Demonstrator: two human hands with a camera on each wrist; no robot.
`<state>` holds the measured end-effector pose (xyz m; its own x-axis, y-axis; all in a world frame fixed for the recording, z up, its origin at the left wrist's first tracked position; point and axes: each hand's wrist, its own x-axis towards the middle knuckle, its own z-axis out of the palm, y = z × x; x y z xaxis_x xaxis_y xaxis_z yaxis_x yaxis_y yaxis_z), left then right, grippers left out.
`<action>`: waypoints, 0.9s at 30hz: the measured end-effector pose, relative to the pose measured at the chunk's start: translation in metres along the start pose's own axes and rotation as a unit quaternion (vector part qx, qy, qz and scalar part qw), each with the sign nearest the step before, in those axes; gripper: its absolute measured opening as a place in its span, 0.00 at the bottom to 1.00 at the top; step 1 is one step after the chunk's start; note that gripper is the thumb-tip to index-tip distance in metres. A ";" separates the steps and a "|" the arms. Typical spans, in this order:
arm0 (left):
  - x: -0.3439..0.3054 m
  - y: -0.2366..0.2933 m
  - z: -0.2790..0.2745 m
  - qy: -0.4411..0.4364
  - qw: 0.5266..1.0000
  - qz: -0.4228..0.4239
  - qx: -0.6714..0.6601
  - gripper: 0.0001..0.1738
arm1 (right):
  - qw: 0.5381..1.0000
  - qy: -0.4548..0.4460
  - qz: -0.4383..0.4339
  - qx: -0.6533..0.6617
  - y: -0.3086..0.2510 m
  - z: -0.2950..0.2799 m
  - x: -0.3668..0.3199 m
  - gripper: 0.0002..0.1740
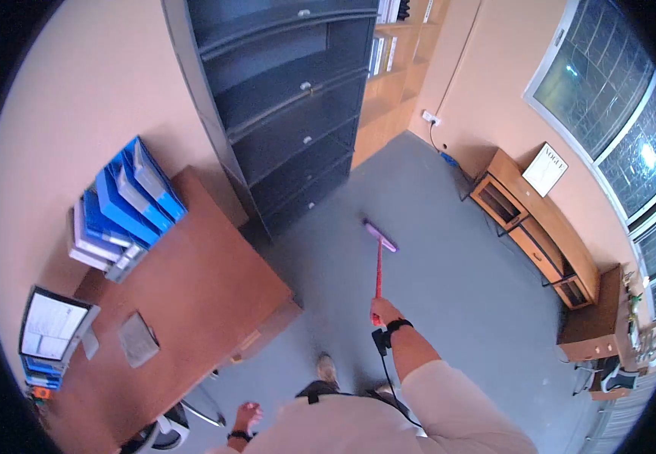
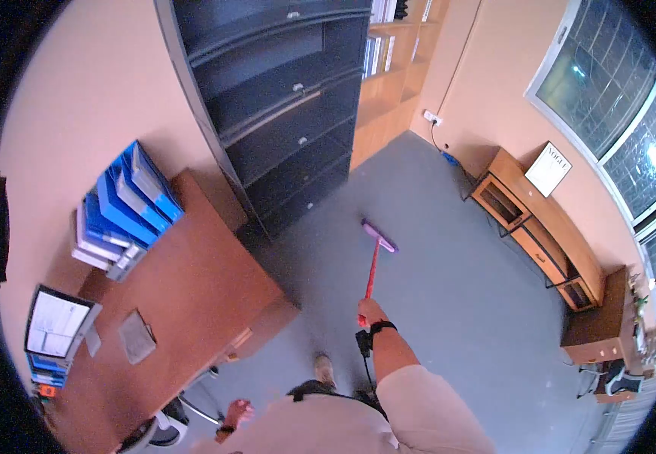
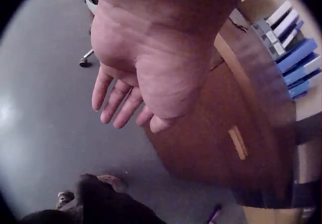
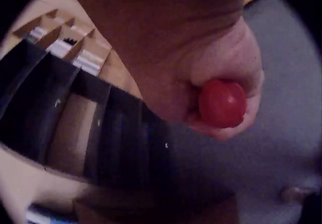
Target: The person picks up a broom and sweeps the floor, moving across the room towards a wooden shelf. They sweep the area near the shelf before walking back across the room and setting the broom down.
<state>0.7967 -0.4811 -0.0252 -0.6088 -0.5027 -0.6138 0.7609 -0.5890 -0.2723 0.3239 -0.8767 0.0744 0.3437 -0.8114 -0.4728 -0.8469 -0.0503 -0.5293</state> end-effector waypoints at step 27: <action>0.085 -0.136 0.120 0.275 0.629 0.112 0.719 0.08 | 0.905 -0.060 0.397 0.142 0.226 0.277 -0.609 0.28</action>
<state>0.6146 -0.5198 0.0481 -0.0512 -0.6129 -0.7885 -0.4163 -0.7045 0.5747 0.0359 -0.2322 0.0478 -0.2716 -0.4563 -0.8474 -0.7136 0.6863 -0.1408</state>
